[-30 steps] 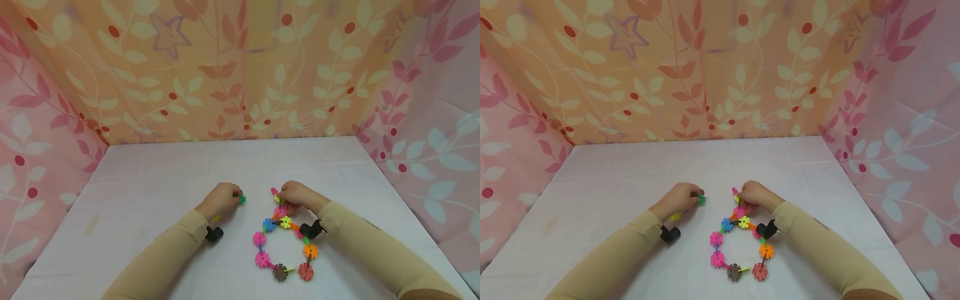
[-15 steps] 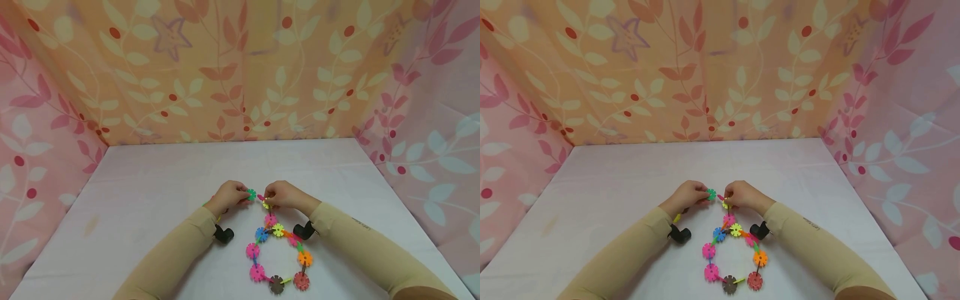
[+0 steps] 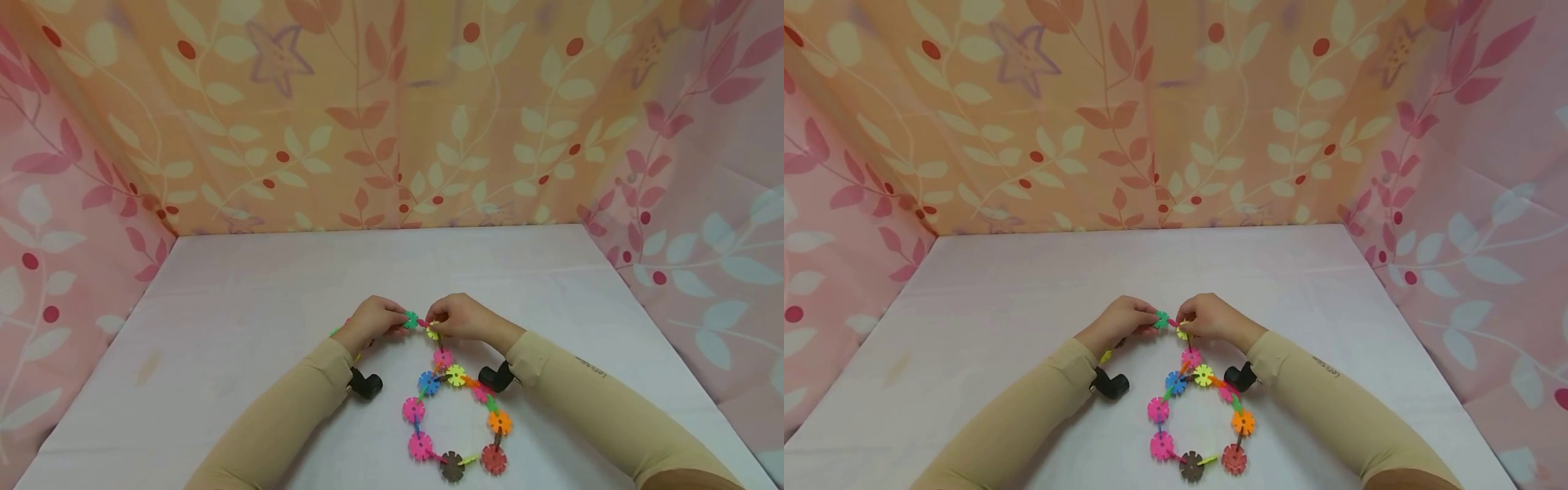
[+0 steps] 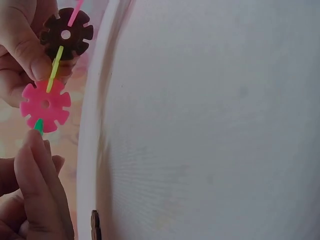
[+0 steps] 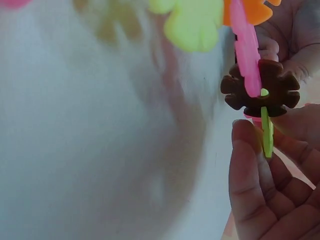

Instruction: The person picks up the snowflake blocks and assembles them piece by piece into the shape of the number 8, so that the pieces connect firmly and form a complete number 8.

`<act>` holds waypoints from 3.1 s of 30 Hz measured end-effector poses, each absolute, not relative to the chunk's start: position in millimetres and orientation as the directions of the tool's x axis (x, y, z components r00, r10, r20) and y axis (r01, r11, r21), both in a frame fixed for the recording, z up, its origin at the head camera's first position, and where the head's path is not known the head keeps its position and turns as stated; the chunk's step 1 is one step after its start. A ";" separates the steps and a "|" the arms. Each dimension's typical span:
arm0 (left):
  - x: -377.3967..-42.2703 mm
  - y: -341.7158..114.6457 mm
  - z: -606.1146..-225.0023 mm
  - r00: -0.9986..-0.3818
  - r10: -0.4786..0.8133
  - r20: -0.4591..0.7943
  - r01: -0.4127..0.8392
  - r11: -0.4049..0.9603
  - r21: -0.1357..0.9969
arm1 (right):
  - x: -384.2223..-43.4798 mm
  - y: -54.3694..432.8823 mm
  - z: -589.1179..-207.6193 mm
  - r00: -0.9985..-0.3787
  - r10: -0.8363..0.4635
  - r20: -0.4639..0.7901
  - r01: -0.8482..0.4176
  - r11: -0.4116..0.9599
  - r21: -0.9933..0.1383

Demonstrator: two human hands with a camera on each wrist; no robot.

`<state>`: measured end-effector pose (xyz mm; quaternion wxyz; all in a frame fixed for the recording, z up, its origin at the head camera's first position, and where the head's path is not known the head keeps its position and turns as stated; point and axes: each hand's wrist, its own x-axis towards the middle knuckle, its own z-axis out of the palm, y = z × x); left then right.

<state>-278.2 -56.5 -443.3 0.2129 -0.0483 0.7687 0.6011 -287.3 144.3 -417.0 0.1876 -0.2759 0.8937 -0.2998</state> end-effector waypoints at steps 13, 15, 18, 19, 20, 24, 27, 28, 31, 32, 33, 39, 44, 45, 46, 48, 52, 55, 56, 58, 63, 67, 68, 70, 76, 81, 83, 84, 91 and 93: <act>-276.4 -55.5 -441.6 -0.898 0.192 -0.396 -0.349 0.236 0.907 | -285.0 138.8 -417.7 -0.742 -0.664 -0.093 -0.473 0.615 -0.631; -276.1 -55.2 -441.1 -0.896 0.192 -0.401 -0.356 0.231 0.905 | -284.3 139.1 -418.0 -0.726 -0.685 -0.064 -0.508 0.597 -0.621; -276.0 -55.1 -440.9 -0.891 0.191 -0.412 -0.368 0.228 0.902 | -283.1 138.9 -417.4 -0.697 -0.717 -0.007 -0.573 0.563 -0.596; -276.0 -55.2 -440.8 -0.890 0.191 -0.415 -0.371 0.227 0.900 | -282.4 138.5 -416.6 -0.687 -0.727 0.010 -0.590 0.550 -0.591; -276.0 -55.2 -441.1 -0.889 0.189 -0.417 -0.374 0.225 0.900 | -282.3 138.2 -416.3 -0.675 -0.737 0.028 -0.609 0.536 -0.584; -275.3 -54.7 -441.8 -0.888 0.185 -0.421 -0.380 0.223 0.898 | -281.6 137.5 -417.2 -0.625 -0.775 0.090 -0.670 0.474 -0.572; -273.7 -53.8 -441.5 -0.888 0.190 -0.419 -0.372 0.237 0.897 | -280.8 137.4 -418.7 -0.613 -0.783 0.105 -0.684 0.460 -0.567; -273.0 -53.6 -441.3 -0.889 0.192 -0.415 -0.367 0.241 0.898 | -280.7 137.4 -419.3 -0.615 -0.782 0.100 -0.682 0.465 -0.564; -270.9 -53.2 -440.7 -0.890 0.196 -0.411 -0.363 0.239 0.901 | -279.7 137.6 -418.3 -0.643 -0.762 0.075 -0.662 0.504 -0.554; -270.2 -53.2 -440.5 -0.892 0.197 -0.407 -0.360 0.237 0.903 | -279.8 138.0 -418.1 -0.653 -0.754 0.067 -0.656 0.519 -0.549; -269.9 -53.4 -440.0 -0.893 0.198 -0.403 -0.356 0.236 0.904 | -280.1 138.5 -417.8 -0.663 -0.746 0.057 -0.644 0.530 -0.552; -274.7 -60.2 -433.3 -0.903 0.241 -0.356 -0.271 0.324 0.906 | -284.5 139.7 -417.8 -0.737 -0.676 -0.016 -0.540 0.603 -0.587; -278.3 -83.4 -426.8 -0.928 0.266 -0.260 -0.014 0.674 0.739 | -286.8 139.2 -417.0 -0.803 -0.594 -0.053 -0.465 0.679 -0.568; -277.1 -87.9 -424.9 -0.930 0.263 -0.259 0.020 0.736 0.676 | -287.3 139.6 -416.7 -0.811 -0.582 -0.059 -0.455 0.691 -0.561; -275.7 -91.8 -423.5 -0.928 0.261 -0.265 0.043 0.783 0.621 | -287.7 140.3 -416.5 -0.818 -0.571 -0.062 -0.446 0.699 -0.559; -272.1 -97.3 -421.8 -0.922 0.265 -0.282 0.074 0.837 0.543 | -289.2 141.9 -416.5 -0.836 -0.544 -0.076 -0.418 0.720 -0.553; -265.0 -101.6 -422.7 -0.917 0.287 -0.277 0.116 0.857 0.502 | -293.3 143.2 -416.7 -0.845 -0.519 -0.125 -0.369 0.737 -0.566; -260.8 -101.7 -425.2 -0.925 0.297 -0.235 0.149 0.855 0.497 | -296.4 141.8 -417.1 -0.826 -0.539 -0.163 -0.363 0.732 -0.576; -259.6 -101.6 -425.9 -0.929 0.293 -0.226 0.151 0.858 0.491 | -297.1 141.0 -417.2 -0.816 -0.552 -0.169 -0.372 0.727 -0.578; -256.6 -101.8 -426.9 -0.941 0.260 -0.215 0.135 0.874 0.466 | -297.5 139.1 -417.3 -0.800 -0.574 -0.174 -0.394 0.723 -0.568; -249.6 -102.6 -427.4 -0.973 0.144 -0.178 0.066 0.920 0.388 | -295.2 134.9 -416.4 -0.780 -0.601 -0.175 -0.424 0.712 -0.560; -246.1 -99.9 -426.9 -0.970 0.187 -0.157 0.119 0.925 0.361 | -292.7 132.4 -416.0 -0.771 -0.608 -0.190 -0.417 0.707 -0.572; -245.6 -99.3 -426.6 -0.966 0.206 -0.157 0.139 0.925 0.353 | -292.3 131.8 -416.4 -0.769 -0.610 -0.192 -0.417 0.706 -0.572; -245.2 -98.6 -425.5 -0.960 0.236 -0.153 0.173 0.924 0.340 | -291.6 131.0 -416.5 -0.764 -0.617 -0.189 -0.422 0.699 -0.578; -250.6 -104.8 -428.1 -0.959 0.215 -0.183 0.131 0.913 0.387 | -290.3 129.6 -415.7 -0.753 -0.632 -0.183 -0.438 0.689 -0.577; -255.2 -113.2 -430.5 -0.947 0.214 -0.240 0.064 0.857 0.511 | -288.8 128.9 -414.2 -0.745 -0.637 -0.198 -0.440 0.693 -0.572; -256.1 -115.2 -430.6 -0.942 0.221 -0.252 0.051 0.838 0.543 | -288.4 129.1 -414.2 -0.744 -0.639 -0.196 -0.441 0.690 -0.573; -256.2 -115.7 -430.5 -0.941 0.226 -0.252 0.052 0.832 0.552 | -288.3 129.3 -414.4 -0.744 -0.639 -0.196 -0.442 0.690 -0.573; -260.6 -112.5 -425.2 -0.939 0.242 -0.244 0.058 0.812 0.581 | -287.6 128.0 -415.9 -0.748 -0.636 -0.190 -0.446 0.694 -0.565; -261.7 -108.3 -424.5 -0.940 0.249 -0.231 0.065 0.799 0.597 | -287.4 127.3 -415.9 -0.747 -0.639 -0.187 -0.447 0.690 -0.569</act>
